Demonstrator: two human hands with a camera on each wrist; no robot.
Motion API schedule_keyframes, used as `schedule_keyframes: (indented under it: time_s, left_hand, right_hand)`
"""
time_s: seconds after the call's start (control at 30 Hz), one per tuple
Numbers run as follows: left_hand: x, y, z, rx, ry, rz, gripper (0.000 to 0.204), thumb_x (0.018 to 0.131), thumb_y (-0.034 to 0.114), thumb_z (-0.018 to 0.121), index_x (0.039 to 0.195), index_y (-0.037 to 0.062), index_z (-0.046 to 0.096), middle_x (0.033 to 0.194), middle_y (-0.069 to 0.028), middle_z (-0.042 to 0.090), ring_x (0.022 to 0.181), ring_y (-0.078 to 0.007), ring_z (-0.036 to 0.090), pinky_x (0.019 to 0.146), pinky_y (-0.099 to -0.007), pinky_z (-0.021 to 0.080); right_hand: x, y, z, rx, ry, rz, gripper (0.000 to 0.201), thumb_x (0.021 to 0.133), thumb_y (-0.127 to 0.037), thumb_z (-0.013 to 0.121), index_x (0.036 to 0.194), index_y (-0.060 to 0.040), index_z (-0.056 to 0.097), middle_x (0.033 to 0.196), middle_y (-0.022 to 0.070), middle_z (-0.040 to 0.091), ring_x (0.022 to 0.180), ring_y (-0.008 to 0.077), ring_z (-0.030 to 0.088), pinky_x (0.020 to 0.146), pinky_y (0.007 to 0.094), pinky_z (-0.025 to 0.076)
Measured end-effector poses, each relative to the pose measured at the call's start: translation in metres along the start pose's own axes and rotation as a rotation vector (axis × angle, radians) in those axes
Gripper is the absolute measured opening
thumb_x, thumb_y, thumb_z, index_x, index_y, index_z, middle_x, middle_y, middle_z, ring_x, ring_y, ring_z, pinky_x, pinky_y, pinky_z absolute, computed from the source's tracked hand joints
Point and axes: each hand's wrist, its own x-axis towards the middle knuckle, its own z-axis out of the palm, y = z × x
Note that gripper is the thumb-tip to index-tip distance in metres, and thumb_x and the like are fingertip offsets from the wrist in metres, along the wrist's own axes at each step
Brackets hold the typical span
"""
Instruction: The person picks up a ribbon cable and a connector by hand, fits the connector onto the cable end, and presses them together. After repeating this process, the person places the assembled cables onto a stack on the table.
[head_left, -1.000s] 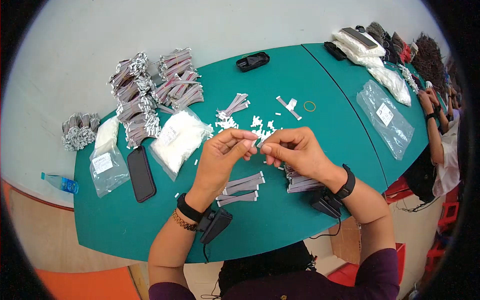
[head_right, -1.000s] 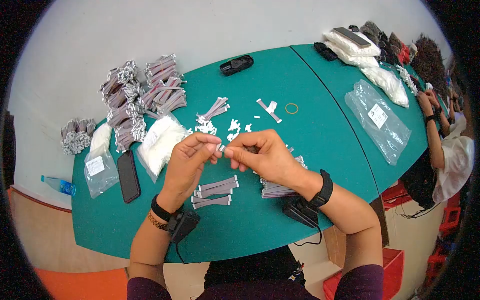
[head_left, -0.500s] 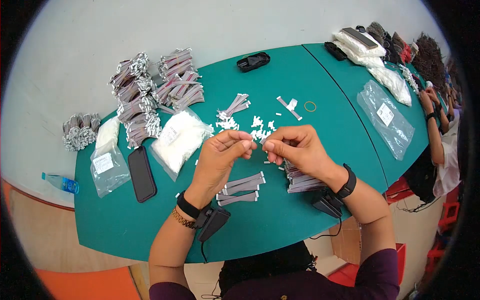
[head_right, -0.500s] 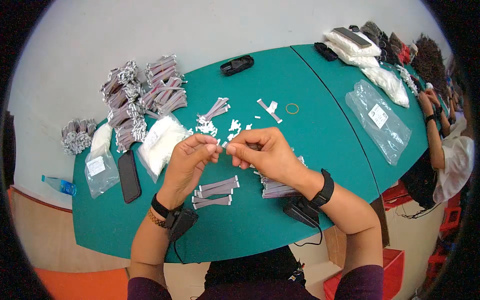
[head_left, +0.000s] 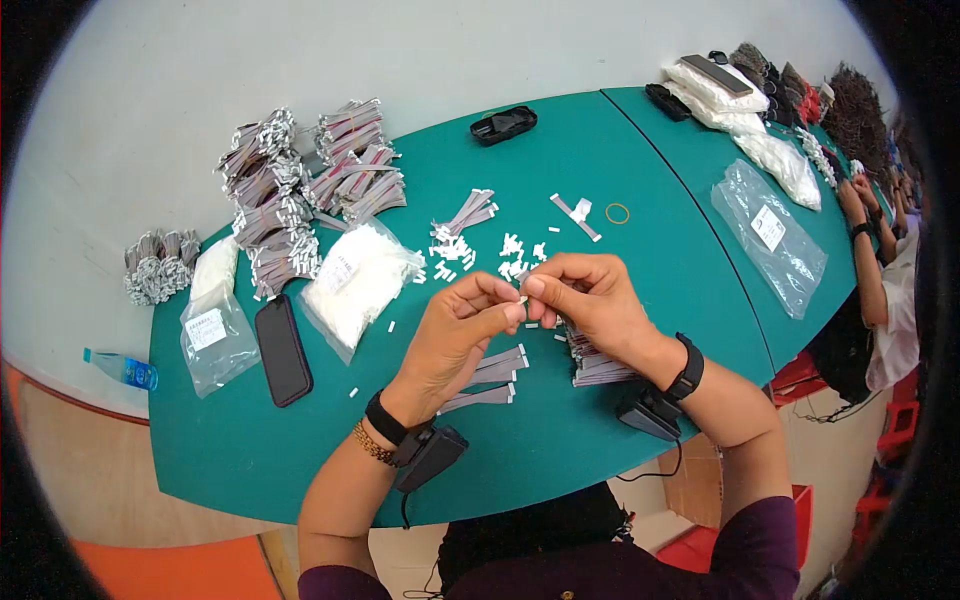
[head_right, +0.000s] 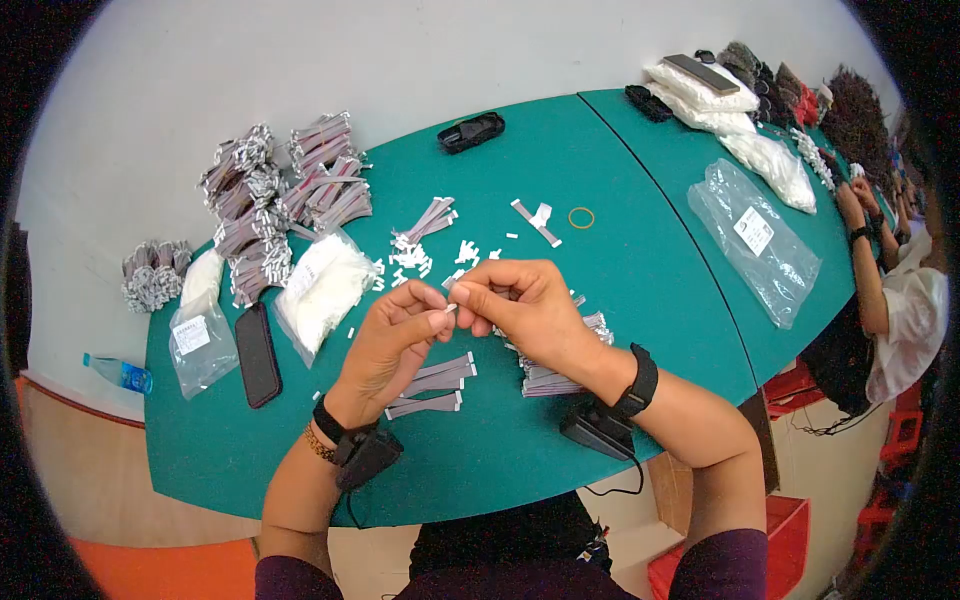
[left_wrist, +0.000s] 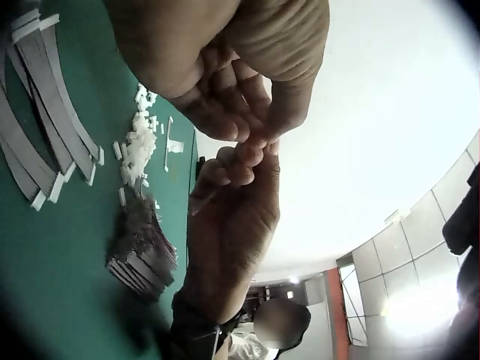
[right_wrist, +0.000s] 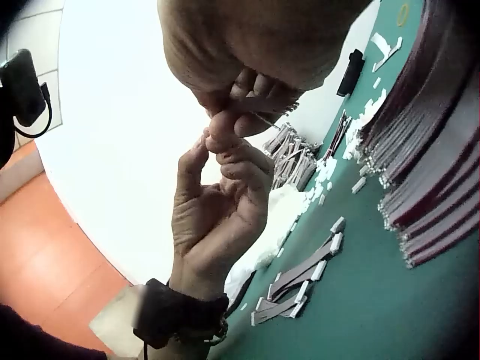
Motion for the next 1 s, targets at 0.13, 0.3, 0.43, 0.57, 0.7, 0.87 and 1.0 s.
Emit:
schedule_keyframes:
  time_s: [0.13, 0.3, 0.43, 0.57, 0.7, 0.87, 1.0]
  left_hand:
    - [0.001, -0.001, 0.003, 0.005, 0.032, 0.051, 0.011, 0.084, 0.005, 0.061, 0.094, 0.0024, 0.058, 0.086, -0.0062, 0.063, 0.076, -0.0091, 0.055, 0.069, -0.0221, 0.042]
    - [0.001, -0.006, -0.005, -0.007, 0.048, 0.075, 0.013, 0.086, 0.01, 0.061, 0.095, 0.0021, 0.059, 0.086, -0.0059, 0.062, 0.078, -0.0103, 0.056, 0.069, -0.0225, 0.044]
    - [0.002, 0.0, -0.004, 0.028, 0.108, 0.065, 0.015, 0.087, 0.012, 0.059, 0.098, 0.0012, 0.059, 0.084, -0.0046, 0.06, 0.075, -0.0111, 0.056, 0.07, -0.0235, 0.046]
    - [0.003, 0.002, -0.01, 0.074, 0.077, 0.097, 0.019, 0.088, 0.012, 0.058, 0.101, -0.0007, 0.06, 0.084, -0.0045, 0.06, 0.075, -0.0115, 0.056, 0.07, -0.0237, 0.046]
    - [0.003, 0.002, -0.009, 0.066, 0.076, 0.109, 0.02, 0.088, 0.012, 0.058, 0.103, -0.0018, 0.06, 0.084, -0.0048, 0.06, 0.075, -0.0114, 0.055, 0.07, -0.0232, 0.046]
    - [0.002, 0.002, -0.006, 0.079, 0.069, 0.103, 0.02, 0.088, 0.011, 0.057, 0.103, -0.0025, 0.06, 0.084, -0.0051, 0.061, 0.075, -0.0108, 0.055, 0.069, -0.0228, 0.045]
    - [0.002, 0.001, -0.006, 0.084, 0.058, 0.109, 0.02, 0.088, 0.011, 0.057, 0.102, -0.0029, 0.06, 0.083, -0.0051, 0.061, 0.074, -0.0104, 0.055, 0.069, -0.0225, 0.045]
  right_hand:
    - [0.0, 0.0, 0.002, -0.001, 0.008, -0.014, 0.016, 0.088, -0.013, 0.059, 0.088, 0.0016, 0.065, 0.071, 0.0025, 0.062, 0.061, 0.0046, 0.055, 0.055, 0.0178, 0.045]
    - [-0.001, -0.004, 0.004, -0.032, -0.009, 0.006, 0.015, 0.088, -0.013, 0.059, 0.087, 0.001, 0.065, 0.071, 0.0022, 0.062, 0.061, 0.0042, 0.055, 0.055, 0.0176, 0.045]
    - [0.0, -0.003, -0.001, -0.027, -0.003, -0.017, 0.015, 0.088, -0.014, 0.06, 0.086, -0.0003, 0.065, 0.069, 0.0012, 0.061, 0.06, 0.0039, 0.054, 0.054, 0.0171, 0.044]
    - [0.0, -0.007, -0.001, -0.076, -0.061, 0.059, 0.014, 0.088, -0.014, 0.059, 0.085, -0.0016, 0.066, 0.068, 0.0005, 0.061, 0.059, 0.004, 0.054, 0.053, 0.0175, 0.044]
    - [0.0, -0.004, 0.001, -0.086, -0.098, 0.07, 0.014, 0.088, -0.014, 0.059, 0.083, -0.0024, 0.065, 0.067, 0.0003, 0.06, 0.058, 0.004, 0.053, 0.053, 0.018, 0.043]
    - [-0.001, -0.007, 0.002, -0.097, -0.099, 0.081, 0.014, 0.087, -0.014, 0.059, 0.082, -0.0024, 0.065, 0.066, 0.0003, 0.06, 0.058, 0.0044, 0.053, 0.052, 0.0183, 0.043]
    - [-0.001, -0.007, 0.003, -0.103, -0.099, 0.082, 0.014, 0.087, -0.014, 0.059, 0.082, -0.0021, 0.065, 0.065, 0.0006, 0.06, 0.058, 0.0046, 0.053, 0.053, 0.0186, 0.043]
